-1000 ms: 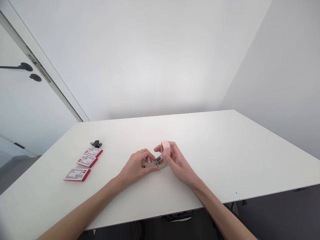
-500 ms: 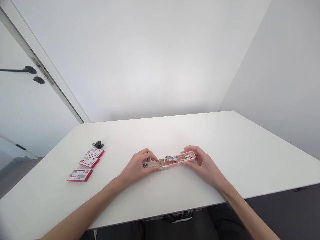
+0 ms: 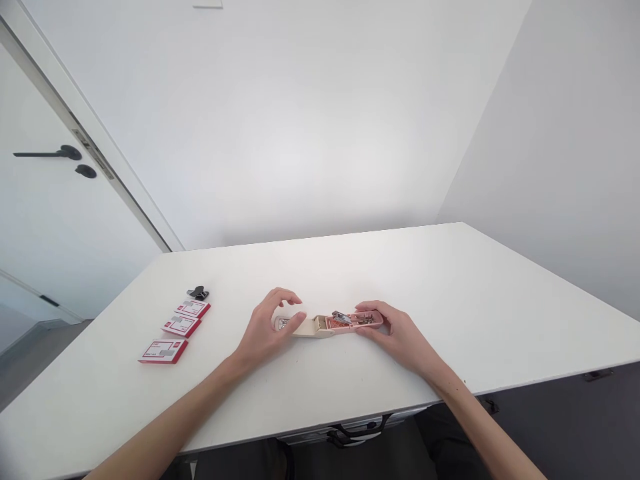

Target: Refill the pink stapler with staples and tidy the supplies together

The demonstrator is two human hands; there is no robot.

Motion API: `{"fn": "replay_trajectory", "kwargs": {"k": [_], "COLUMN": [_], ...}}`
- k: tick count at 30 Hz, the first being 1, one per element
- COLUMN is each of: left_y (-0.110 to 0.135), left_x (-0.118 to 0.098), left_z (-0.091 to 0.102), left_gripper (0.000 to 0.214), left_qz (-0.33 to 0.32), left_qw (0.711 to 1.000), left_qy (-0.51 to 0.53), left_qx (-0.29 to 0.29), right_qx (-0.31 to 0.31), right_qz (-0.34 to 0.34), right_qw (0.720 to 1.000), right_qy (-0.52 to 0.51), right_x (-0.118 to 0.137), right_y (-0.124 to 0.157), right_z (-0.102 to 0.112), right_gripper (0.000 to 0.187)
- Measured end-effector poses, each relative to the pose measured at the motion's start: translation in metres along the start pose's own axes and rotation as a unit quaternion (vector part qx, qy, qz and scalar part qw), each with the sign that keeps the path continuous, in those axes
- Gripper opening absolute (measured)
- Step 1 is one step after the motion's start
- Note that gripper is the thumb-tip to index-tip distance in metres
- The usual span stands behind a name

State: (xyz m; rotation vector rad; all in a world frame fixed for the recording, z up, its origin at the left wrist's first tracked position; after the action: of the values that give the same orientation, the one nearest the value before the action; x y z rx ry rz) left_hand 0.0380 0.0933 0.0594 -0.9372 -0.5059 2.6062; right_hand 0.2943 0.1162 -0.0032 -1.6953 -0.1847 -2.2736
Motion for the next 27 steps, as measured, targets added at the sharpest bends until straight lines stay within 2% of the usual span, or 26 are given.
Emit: {"fn": "replay_trajectory", "kwargs": {"k": [5,9,13,16,19,23,27], "left_y": [0.012,0.031,0.058,0.087,0.115,0.133,0.144], "left_x": [-0.007,0.006,0.035,0.066,0.094,0.108,0.109], "left_z": [0.021,0.052,0.088,0.127,0.157,0.163,0.162], "left_gripper": [0.017,0.020,0.029,0.037,0.062,0.070,0.074], "left_qz": [-0.033,-0.003,0.024,0.102,0.198,0.257,0.276], "left_qw": [0.993,0.975,0.960,0.940,0.916,0.912,0.913], "left_qy": [-0.079,-0.189,-0.267,-0.308,-0.326,-0.313,-0.300], "left_qx": [-0.079,-0.113,-0.084,-0.109,-0.121,-0.065,-0.034], "right_qx": [0.000,-0.006,-0.021,-0.052,-0.075,-0.119,-0.223], "right_qz": [0.017,0.012,0.011,0.023,0.028,0.023,0.022], "right_qw": [1.000,1.000,1.000,0.998,0.995,0.989,0.970], "right_qy": [0.004,0.004,-0.008,-0.039,-0.064,-0.082,-0.092], "right_x": [0.004,0.004,0.001,-0.002,-0.007,-0.011,-0.013], "right_y": [0.001,0.003,0.003,0.003,0.003,0.007,0.024], "right_z": [0.000,0.001,0.004,0.010,0.015,0.023,0.041], "right_gripper": [0.040,0.042,0.047,0.051,0.052,0.054,0.051]}}
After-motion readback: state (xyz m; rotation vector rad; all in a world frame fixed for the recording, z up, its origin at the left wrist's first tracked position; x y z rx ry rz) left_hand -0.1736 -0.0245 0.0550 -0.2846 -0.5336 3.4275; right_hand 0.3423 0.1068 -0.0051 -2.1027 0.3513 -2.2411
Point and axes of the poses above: each hand's wrist, its own y-axis away from the middle knuckle, its own z-axis out of the back of the hand, x = y × z, the point moved 9 cm from there along -y, towards the middle knuckle, and after that the axes turned 12 degrees about -y, right-handed, at the moved point
